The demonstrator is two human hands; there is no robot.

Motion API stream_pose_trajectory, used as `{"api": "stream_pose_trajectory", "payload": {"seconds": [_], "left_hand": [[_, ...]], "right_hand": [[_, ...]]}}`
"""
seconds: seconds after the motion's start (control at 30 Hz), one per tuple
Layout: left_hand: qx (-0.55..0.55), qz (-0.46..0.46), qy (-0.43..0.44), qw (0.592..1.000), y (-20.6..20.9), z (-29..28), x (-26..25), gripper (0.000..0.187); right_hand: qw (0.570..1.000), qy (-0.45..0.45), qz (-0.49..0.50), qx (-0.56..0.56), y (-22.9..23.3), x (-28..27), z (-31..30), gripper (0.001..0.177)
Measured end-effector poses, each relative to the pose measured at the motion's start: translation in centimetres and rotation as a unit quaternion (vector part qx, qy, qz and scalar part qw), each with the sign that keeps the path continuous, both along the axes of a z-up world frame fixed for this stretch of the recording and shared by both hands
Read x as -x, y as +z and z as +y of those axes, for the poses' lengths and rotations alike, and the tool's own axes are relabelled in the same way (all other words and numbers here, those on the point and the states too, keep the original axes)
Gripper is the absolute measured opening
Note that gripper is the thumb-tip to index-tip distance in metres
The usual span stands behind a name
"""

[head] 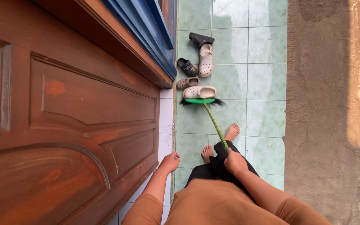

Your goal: The person sweeps a tiled floor using a green broom and a dustpan. They gather debris into the dustpan near a doorway, then continue sweeping the area outside the door, moving around several pairs of shoes and a bucket.

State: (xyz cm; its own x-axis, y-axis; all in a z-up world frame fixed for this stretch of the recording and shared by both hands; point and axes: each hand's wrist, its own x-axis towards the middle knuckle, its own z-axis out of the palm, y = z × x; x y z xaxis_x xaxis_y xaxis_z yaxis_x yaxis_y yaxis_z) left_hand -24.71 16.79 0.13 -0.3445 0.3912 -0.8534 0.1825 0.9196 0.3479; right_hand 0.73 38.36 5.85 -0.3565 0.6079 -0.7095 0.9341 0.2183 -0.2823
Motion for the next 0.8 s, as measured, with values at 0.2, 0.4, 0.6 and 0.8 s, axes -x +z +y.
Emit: {"api": "stream_pose_trajectory", "payload": {"seconds": [0.2, 0.4, 0.6, 0.8], "left_hand": [[-0.01, 0.021, -0.032, 0.999, 0.5, 5.1, 3.2, 0.026], [-0.014, 0.013, -0.037, 0.999, 4.3, 17.2, 8.4, 0.028], [-0.039, 0.017, -0.026, 0.999, 5.4, 32.0, 14.5, 0.028], [-0.05, -0.01, 0.0, 0.999, 3.5, 46.4, 20.7, 0.027]], "right_hand": [[0.999, -0.023, 0.026, -0.008, -6.6, 7.0, 7.0, 0.037], [0.893, 0.051, 0.25, -0.371, -12.2, 15.2, 19.0, 0.048], [0.998, 0.023, -0.001, -0.052, -6.2, 25.0, 37.6, 0.03], [0.998, 0.032, -0.007, -0.058, -3.0, 33.3, 52.6, 0.028]]}}
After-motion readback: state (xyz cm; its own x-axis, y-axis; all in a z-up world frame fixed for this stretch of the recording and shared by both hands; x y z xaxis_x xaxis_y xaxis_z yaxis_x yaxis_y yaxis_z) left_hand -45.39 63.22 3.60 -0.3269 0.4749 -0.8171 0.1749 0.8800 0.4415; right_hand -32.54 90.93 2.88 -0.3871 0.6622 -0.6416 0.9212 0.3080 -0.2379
